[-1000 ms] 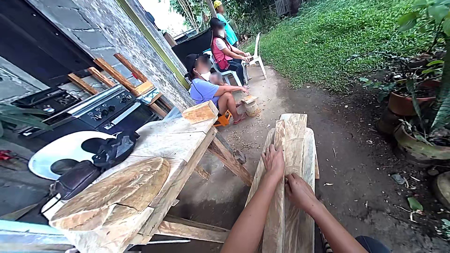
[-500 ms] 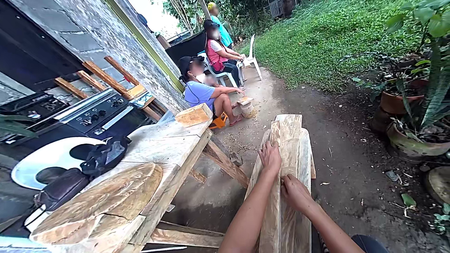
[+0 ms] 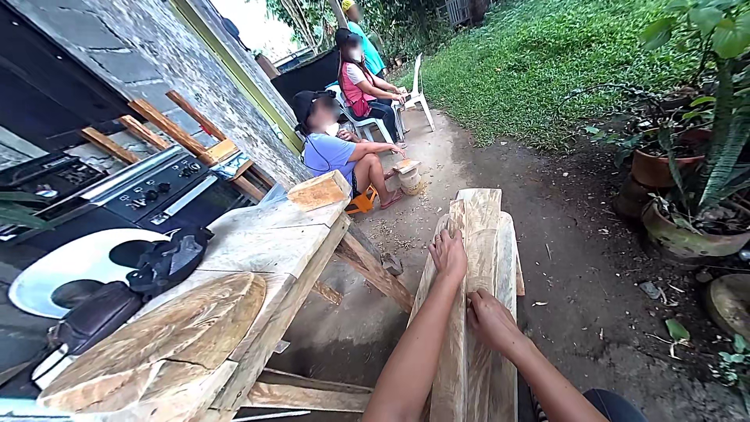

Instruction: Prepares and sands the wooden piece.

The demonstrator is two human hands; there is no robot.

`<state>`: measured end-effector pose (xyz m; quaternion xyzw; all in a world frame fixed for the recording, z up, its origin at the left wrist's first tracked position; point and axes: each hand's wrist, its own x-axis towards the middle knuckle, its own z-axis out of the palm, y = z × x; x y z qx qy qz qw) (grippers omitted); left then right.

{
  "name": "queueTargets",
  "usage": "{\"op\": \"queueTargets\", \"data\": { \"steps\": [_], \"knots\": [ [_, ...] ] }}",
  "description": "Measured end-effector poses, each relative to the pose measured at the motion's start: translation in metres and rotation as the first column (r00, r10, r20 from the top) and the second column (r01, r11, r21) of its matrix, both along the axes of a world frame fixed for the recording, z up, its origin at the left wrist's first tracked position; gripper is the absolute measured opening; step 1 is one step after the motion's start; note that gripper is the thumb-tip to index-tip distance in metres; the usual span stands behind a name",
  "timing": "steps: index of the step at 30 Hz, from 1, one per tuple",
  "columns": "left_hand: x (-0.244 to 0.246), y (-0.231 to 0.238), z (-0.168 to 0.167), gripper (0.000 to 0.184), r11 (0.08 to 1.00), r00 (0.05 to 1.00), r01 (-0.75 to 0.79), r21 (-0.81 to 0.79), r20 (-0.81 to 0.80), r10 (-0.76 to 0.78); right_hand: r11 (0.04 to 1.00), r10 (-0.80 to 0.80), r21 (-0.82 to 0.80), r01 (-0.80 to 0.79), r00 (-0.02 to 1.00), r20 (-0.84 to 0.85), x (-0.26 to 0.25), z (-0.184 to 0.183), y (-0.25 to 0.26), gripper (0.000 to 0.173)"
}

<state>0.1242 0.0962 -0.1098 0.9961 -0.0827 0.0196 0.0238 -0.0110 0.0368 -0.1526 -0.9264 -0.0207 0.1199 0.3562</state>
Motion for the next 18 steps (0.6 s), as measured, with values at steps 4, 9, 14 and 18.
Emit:
{"op": "queueTargets", "data": {
  "steps": [4,9,14,18],
  "knots": [
    [0.003,-0.0024,-0.0002,0.039,1.0,1.0,-0.009,0.0,0.002,0.009,1.0,0.0,0.004,0.0,1.0,-0.012,0.0002,0.0003,-0.001,0.041],
    [0.0028,-0.002,-0.0026,0.039,0.999,1.0,-0.028,-0.016,0.006,0.028,1.0,0.004,0.015,-0.004,1.0,0.0,0.0,-0.0005,-0.0016,0.04],
    [0.0026,-0.002,-0.0026,0.039,0.999,0.999,-0.034,-0.017,0.007,0.034,1.0,0.014,0.019,-0.014,1.0,0.002,0.0,-0.0004,-0.0026,0.04],
    [0.001,-0.0029,-0.0004,0.04,0.999,0.999,-0.043,-0.002,0.004,0.043,1.0,0.01,0.019,-0.01,1.0,-0.012,-0.0002,0.0016,-0.0025,0.04]
  ]
}}
